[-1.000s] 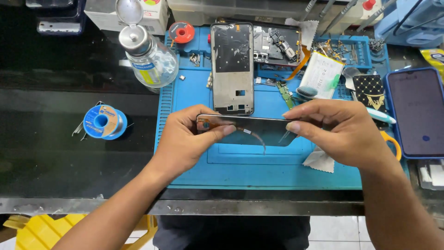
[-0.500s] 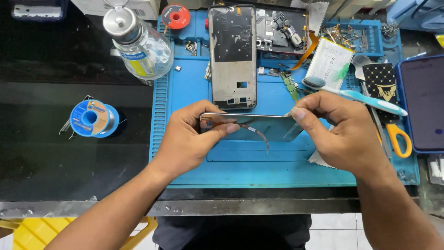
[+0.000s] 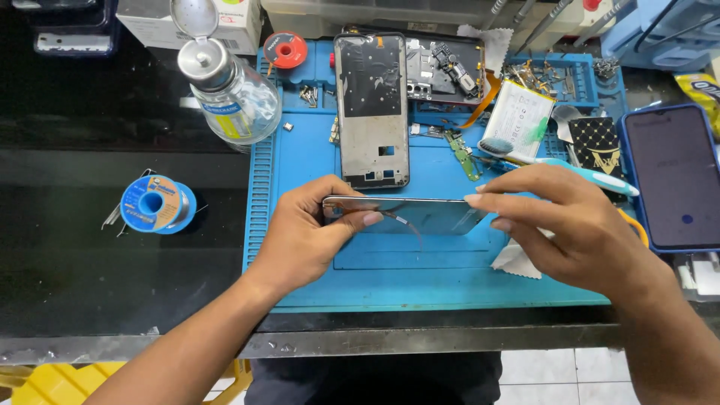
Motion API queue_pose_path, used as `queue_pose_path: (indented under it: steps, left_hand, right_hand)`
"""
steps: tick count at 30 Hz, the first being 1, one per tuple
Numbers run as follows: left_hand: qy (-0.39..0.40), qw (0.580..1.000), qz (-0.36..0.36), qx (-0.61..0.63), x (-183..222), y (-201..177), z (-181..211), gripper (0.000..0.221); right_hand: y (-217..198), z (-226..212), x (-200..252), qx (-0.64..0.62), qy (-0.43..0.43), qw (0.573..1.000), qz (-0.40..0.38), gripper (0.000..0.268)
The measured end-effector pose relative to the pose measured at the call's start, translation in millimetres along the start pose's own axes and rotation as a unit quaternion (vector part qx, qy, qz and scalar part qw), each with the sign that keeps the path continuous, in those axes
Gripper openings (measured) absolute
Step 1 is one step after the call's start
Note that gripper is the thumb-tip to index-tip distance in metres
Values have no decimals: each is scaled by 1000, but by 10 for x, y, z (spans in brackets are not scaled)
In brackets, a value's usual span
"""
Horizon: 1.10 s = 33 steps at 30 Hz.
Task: Cleaning the internal chassis of a mobile phone and handling components during the repair process.
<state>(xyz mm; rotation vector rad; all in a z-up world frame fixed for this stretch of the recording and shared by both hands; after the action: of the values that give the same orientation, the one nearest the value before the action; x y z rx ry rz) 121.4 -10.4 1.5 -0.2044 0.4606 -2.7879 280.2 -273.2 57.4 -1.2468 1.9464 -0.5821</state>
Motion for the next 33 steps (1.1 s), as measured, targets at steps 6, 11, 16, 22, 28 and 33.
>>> queue_pose_path:
  steps: [6,11,16,22,28,33]
  left_hand:
    - [-15,1000,-2,-6,-13,14,2,13]
    - [-19,1000,15,1,-2,42,-21,12]
    - [-29,1000,7,3,8,29,13,10]
    - [-34,999,3,20,-17,41,9,10]
    - [-40,999,6,25,-6,42,42,10]
    - [-40,999,13,14,0,54,23,9]
  right_hand:
    - [7,86,-2,121,-46,989,-66,43]
    - [104,45,-226,140,-85,980,-112,53]
    - [-137,171,-79,159,-90,976,-118,54]
    - [-137,198,-130,159,-80,977,-122,55]
    - [-27,134,-300,110,-102,982,-115,49]
    - [-49,102,-268,-48,-63,997,4,25]
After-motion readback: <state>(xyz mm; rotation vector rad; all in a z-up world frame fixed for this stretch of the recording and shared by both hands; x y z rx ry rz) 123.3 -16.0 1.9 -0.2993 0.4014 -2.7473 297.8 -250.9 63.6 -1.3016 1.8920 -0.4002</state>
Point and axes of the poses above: each hand's wrist, its own x-axis away from the middle knuckle, its own y-axis out of the palm, z = x × y, the point moved 1 cm from there along -x, towards the middle knuckle, and after that the axes turned 15 degrees about -x, right-handed, at the moved point
